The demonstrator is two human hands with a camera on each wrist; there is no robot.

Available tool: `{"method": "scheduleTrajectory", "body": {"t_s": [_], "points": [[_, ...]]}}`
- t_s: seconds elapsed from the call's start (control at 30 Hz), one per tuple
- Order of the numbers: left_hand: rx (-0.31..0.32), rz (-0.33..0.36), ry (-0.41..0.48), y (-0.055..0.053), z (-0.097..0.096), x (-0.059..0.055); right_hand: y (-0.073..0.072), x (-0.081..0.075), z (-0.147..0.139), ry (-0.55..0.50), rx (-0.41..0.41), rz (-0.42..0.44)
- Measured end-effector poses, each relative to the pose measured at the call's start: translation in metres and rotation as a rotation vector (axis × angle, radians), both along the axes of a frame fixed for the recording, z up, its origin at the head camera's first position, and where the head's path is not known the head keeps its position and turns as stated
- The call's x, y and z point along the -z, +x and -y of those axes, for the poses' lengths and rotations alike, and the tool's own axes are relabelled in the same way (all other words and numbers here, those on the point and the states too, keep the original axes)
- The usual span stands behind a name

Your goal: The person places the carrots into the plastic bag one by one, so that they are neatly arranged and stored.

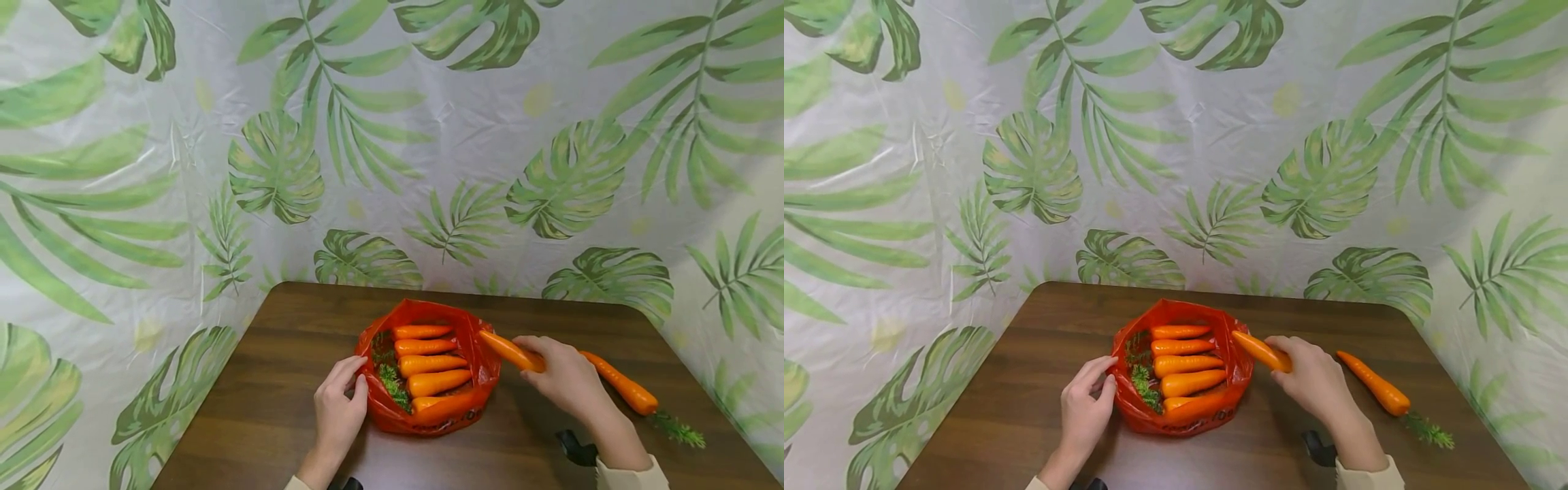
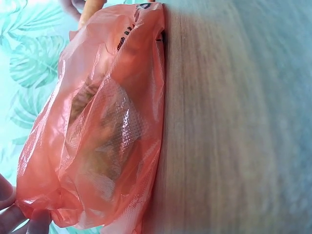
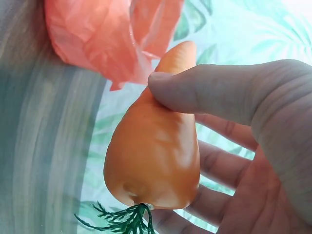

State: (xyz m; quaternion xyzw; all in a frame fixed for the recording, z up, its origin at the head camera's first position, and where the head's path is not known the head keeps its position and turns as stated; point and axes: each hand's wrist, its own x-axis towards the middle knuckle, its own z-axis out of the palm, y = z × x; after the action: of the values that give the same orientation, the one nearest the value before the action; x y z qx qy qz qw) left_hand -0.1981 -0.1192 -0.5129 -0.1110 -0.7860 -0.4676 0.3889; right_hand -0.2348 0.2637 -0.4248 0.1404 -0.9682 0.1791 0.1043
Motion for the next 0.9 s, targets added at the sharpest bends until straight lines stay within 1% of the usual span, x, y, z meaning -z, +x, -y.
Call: {"method": "scheduleTrajectory", "body": {"t_s": [0.13,0.3,0.43,0.67,0.8,0.9], "points": [[-0.012,-0.018,-0.007,-0.001,0.000,0.000,0.000,-0.004,0.002,0.011,-0.011,0.001],[-0.004,-0.019,0.005,0.000,0.000,0.001,0.002,-0.011,0.005,0.025,-0.022,0.006],[-0.003,0.000,0.008,0.000,-0.001,0.000,0.003,-0.017,0.010,0.025,-0.050,-0.027],[-0.004,0.030,0.012,0.001,0.000,0.000,0.000,-0.025,0.022,0.024,-0.078,-0.077],[0.000,0.033,0.016,0.002,0.000,0.000,-0.004,-0.028,0.030,0.025,-0.103,-0.108],[-0.001,0.024,0.014,0.001,-0.001,-0.001,-0.006,-0.031,0.036,0.030,-0.119,-0.123]]}}
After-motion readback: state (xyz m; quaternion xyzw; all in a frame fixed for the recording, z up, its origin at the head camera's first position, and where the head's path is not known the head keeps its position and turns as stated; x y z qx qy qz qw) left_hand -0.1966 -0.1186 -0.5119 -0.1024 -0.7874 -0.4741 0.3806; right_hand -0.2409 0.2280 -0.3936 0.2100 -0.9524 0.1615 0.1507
